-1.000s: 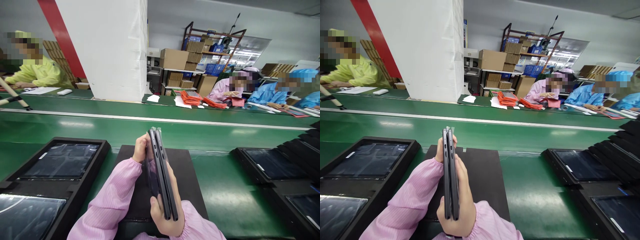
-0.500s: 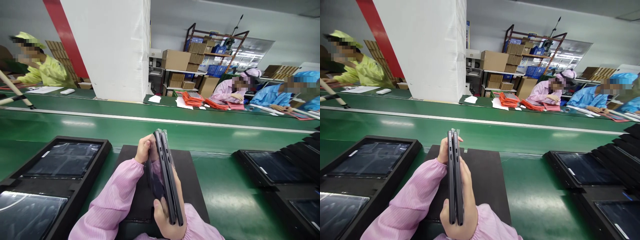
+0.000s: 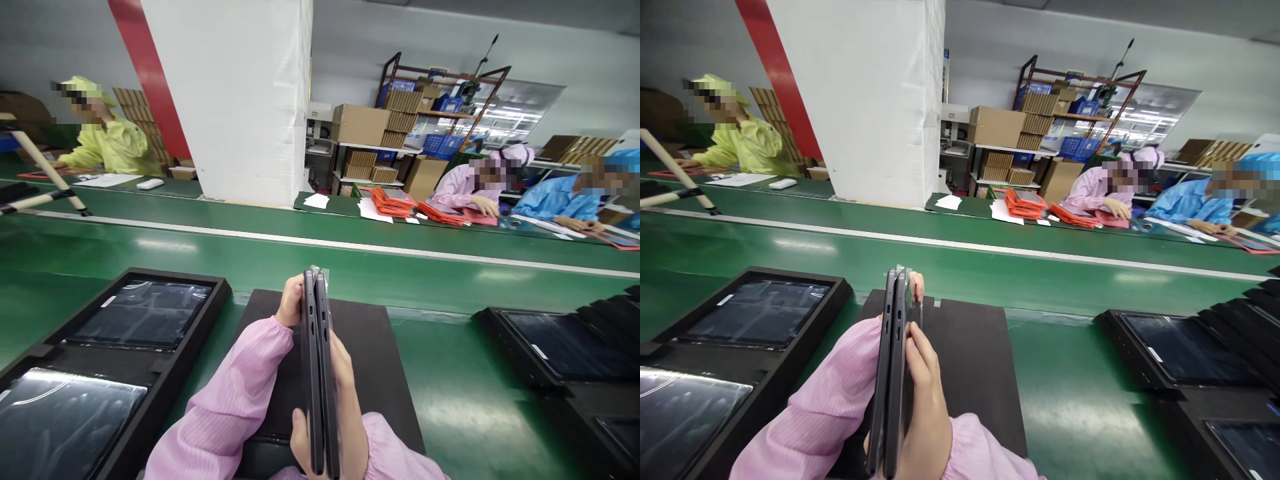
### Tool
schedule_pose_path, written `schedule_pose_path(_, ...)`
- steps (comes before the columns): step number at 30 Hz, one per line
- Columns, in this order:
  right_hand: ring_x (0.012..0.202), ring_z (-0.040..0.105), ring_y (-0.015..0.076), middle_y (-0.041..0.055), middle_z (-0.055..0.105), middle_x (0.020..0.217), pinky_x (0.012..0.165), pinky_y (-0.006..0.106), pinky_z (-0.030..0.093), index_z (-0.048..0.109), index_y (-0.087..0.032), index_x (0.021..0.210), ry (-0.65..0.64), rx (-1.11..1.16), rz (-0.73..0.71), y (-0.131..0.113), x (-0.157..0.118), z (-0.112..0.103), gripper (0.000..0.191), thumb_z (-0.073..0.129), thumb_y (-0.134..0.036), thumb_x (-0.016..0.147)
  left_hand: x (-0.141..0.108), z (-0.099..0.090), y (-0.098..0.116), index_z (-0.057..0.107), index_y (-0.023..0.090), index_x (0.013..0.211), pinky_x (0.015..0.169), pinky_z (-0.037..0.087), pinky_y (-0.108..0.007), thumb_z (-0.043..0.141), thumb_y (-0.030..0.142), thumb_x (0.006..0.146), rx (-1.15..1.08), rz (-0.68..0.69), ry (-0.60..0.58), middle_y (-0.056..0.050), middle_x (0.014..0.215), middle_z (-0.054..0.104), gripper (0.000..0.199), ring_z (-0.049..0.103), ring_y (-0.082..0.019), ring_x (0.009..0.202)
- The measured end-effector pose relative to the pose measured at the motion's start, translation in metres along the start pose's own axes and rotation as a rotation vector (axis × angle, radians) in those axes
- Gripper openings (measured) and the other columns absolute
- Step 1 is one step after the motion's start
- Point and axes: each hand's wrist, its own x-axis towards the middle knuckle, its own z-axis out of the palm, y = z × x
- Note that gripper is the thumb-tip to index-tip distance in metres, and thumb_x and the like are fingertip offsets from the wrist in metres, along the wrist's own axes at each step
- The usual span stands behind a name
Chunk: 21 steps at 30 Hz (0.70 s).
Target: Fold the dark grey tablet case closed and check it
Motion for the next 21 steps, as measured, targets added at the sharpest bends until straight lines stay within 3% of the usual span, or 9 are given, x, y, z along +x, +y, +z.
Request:
schedule_pose_path(3, 0.140, 0.045, 0.0324, 0.0139, 0.040, 0.154, 0.108, 0.047, 0.049, 0.031, -0.020, 0.154, 0.032, 0.005, -0.049, 0.001, -0.003, 0.001, 0.071, 0.056, -0.024, 0.087, -0.002, 0.000, 0.003, 0.053, 0.021, 0.061, 0.058, 0.035, -0.035, 0.037, 0.084, 0.083, -0.002, 0.059, -0.028, -0.003, 0.059, 0.049, 0.068, 0.043, -0.018, 0.058)
schedule_pose_path(7, 0.141, 0.043, 0.0345, 0.0121, 0.041, 0.153, 0.105, 0.049, 0.051, 0.029, -0.027, 0.153, 0.037, 0.019, 0.026, -0.003, -0.008, -0.001, 0.075, 0.059, -0.026, 0.085, -0.002, 0.003, 0.008, 0.055, 0.021, 0.060, 0.057, 0.033, -0.034, 0.037, 0.083, 0.084, -0.009, 0.106, -0.060, -0.003, 0.058, 0.049, 0.069, 0.042, -0.018, 0.056)
schedule_pose_path(11, 0.140, 0.046, 0.0323, 0.0098, 0.044, 0.151, 0.106, 0.050, 0.050, 0.023, -0.031, 0.154, 0.013, 0.029, 0.056, -0.002, -0.014, -0.007, 0.076, 0.057, -0.022, 0.087, 0.000, 0.006, 0.018, 0.057, 0.019, 0.059, 0.055, 0.032, -0.033, 0.039, 0.085, 0.081, 0.004, 0.088, -0.092, -0.002, 0.053, 0.048, 0.071, 0.041, -0.016, 0.052)
schedule_pose_path(15, 0.138, 0.048, 0.0351, 0.0108, 0.047, 0.150, 0.106, 0.052, 0.051, 0.027, -0.032, 0.154, -0.008, 0.007, 0.086, 0.010, -0.023, -0.010, 0.075, 0.060, -0.020, 0.088, 0.000, 0.008, 0.027, 0.057, 0.019, 0.056, 0.052, 0.030, -0.033, 0.043, 0.085, 0.079, 0.022, 0.057, -0.140, -0.002, 0.052, 0.050, 0.072, 0.041, -0.016, 0.050)
schedule_pose_path(18, 0.136, 0.051, 0.0325, 0.0101, 0.048, 0.149, 0.106, 0.049, 0.052, 0.031, -0.032, 0.153, -0.001, 0.023, 0.107, 0.017, -0.030, -0.008, 0.069, 0.057, -0.017, 0.091, -0.001, 0.009, 0.029, 0.055, 0.019, 0.055, 0.051, 0.028, -0.033, 0.043, 0.085, 0.080, 0.023, 0.050, -0.154, -0.002, 0.051, 0.049, 0.071, 0.040, -0.015, 0.050)
schedule_pose_path(21, 0.133, 0.054, 0.0317, 0.0103, 0.048, 0.149, 0.104, 0.048, 0.054, 0.030, -0.034, 0.154, -0.018, 0.012, 0.066, 0.019, -0.028, -0.008, 0.073, 0.064, -0.024, 0.090, 0.001, 0.009, 0.032, 0.053, 0.020, 0.054, 0.050, 0.030, -0.033, 0.041, 0.086, 0.079, 0.006, 0.049, -0.153, -0.002, 0.050, 0.046, 0.072, 0.038, -0.015, 0.048)
